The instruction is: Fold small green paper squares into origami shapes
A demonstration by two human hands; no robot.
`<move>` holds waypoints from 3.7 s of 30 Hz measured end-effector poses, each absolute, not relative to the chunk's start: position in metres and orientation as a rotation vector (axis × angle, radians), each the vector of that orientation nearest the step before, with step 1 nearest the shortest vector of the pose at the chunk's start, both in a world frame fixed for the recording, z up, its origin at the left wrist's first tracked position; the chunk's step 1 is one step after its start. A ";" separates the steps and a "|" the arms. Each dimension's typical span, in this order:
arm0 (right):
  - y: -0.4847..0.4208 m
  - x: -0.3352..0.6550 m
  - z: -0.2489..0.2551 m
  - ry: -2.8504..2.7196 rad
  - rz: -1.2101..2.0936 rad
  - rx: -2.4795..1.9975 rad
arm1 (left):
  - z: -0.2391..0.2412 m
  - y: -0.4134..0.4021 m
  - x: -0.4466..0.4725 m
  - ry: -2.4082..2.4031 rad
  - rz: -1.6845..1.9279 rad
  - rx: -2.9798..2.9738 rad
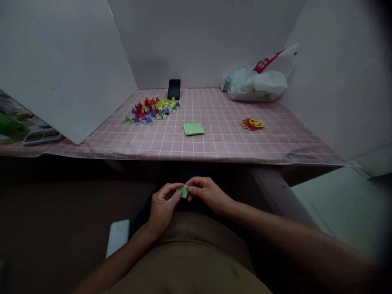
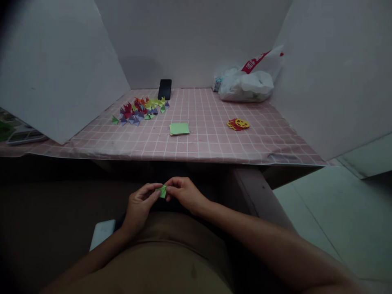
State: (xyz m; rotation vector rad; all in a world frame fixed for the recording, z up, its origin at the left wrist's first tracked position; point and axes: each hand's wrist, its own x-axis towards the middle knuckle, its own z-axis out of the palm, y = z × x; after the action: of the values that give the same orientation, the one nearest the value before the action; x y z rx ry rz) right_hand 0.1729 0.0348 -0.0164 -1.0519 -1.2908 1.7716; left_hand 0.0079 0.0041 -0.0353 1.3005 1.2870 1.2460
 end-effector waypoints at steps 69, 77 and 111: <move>0.039 0.175 -0.018 -1.382 1.562 -1.097 | -0.035 0.005 0.010 1.117 1.265 1.049; 0.036 0.173 -0.018 -1.330 1.522 -1.088 | -0.036 0.004 0.014 1.066 1.283 1.061; 0.033 0.171 -0.023 -1.373 1.625 -1.116 | -0.036 0.003 0.014 1.161 1.289 1.082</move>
State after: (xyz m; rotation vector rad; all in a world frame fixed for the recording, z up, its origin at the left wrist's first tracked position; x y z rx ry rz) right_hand 0.1714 0.0331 -0.0228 -1.1155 -1.3730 1.6248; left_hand 0.0139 0.0031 -0.0362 1.0818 1.1610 1.2889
